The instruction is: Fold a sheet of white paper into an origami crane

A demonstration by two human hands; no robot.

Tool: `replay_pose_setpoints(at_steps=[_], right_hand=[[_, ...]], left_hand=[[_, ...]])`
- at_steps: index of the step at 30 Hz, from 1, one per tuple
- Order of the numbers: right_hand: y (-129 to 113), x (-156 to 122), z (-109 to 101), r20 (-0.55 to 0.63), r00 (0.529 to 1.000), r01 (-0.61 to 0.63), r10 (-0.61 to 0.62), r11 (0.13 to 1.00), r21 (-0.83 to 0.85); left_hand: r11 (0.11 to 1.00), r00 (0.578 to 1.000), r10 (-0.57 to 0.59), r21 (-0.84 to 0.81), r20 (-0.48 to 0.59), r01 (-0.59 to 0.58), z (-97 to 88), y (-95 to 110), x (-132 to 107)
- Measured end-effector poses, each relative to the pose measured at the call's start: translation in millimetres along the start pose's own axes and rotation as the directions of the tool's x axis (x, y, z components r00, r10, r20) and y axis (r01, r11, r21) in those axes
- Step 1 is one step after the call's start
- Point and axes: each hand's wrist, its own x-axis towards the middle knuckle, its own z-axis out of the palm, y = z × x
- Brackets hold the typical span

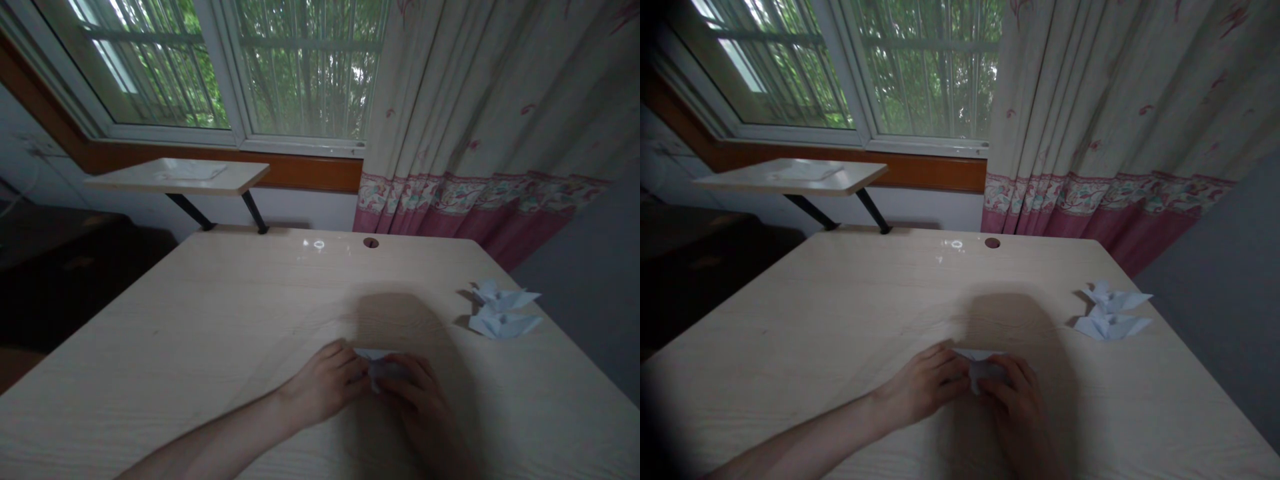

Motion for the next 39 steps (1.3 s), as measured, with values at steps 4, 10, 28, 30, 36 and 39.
replay_pose_setpoints(at_steps=[4, 10, 28, 30, 36, 39], right_hand=[[-7, 3, -1, 0.008, 0.999, -0.039, 0.039, 0.999, 0.038], [-9, 6, 5, 0.005, 0.992, -0.128, 0.128, 0.992, 0.003], [-14, 7, 21, -0.112, 0.977, -0.211, 0.179, 0.838, -0.503], [-16, 6, 21, -0.117, 0.974, -0.227, 0.195, 0.841, -0.491], [-15, 6, 19, -0.183, 0.953, -0.292, 0.24, 0.886, -0.361], [-11, 7, 17, -0.183, 0.948, -0.306, 0.261, 0.904, -0.297]], left_hand=[[0.999, 0.999, -0.034, 0.018, 0.017, 0.033, 1.3, 1, 1], [0.985, 0.984, -0.158, -0.051, 0.087, 0.162, -0.8, 9, 5], [0.778, 0.845, -0.511, -0.335, 0.157, 0.532, 4.0, 13, 12], [0.765, 0.832, -0.527, -0.329, 0.174, 0.553, 5.3, 13, 12], [0.726, 0.806, -0.57, -0.362, 0.16, 0.585, 5.8, 14, 16], [0.715, 0.802, -0.577, -0.378, 0.154, 0.588, 5.6, 13, 17]])
